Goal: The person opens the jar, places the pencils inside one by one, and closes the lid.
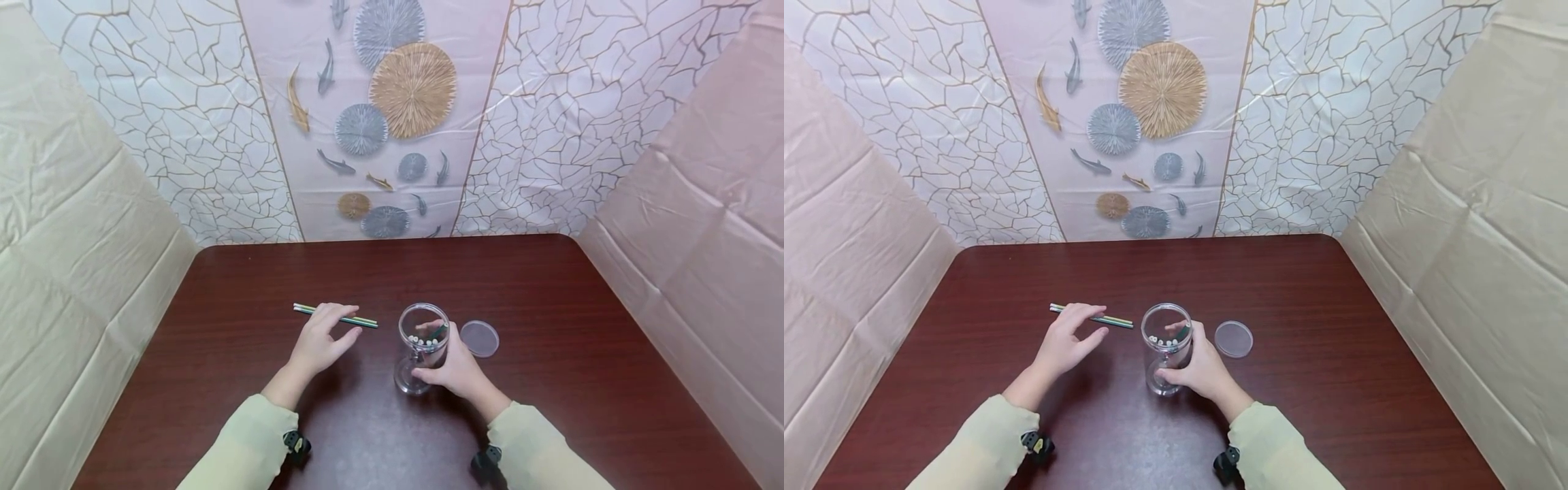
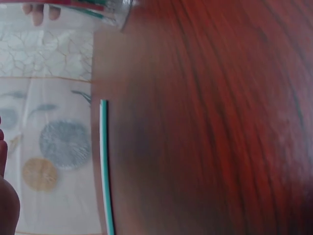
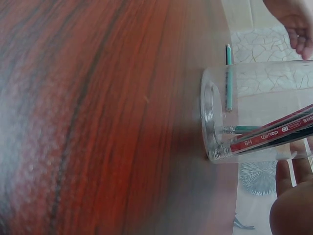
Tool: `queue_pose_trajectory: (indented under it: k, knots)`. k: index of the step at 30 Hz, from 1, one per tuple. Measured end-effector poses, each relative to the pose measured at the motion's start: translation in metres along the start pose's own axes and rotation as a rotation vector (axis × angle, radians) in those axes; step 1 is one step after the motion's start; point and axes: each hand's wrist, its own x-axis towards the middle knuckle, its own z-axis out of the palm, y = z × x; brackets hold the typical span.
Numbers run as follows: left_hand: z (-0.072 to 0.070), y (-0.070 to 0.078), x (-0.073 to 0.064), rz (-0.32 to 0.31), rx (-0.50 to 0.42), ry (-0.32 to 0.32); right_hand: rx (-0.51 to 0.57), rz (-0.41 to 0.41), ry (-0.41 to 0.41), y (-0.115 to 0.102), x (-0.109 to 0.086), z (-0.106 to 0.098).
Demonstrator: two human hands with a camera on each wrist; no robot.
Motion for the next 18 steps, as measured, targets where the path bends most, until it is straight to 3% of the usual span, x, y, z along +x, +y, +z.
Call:
queue_pose_trajectory:
  k: [18]
  knots:
    - [0.009, -0.048, -0.011, -0.362, 0.066, -0.332, 0.014, -0.03, 0.0, 0.002, -0.001, 0.0]
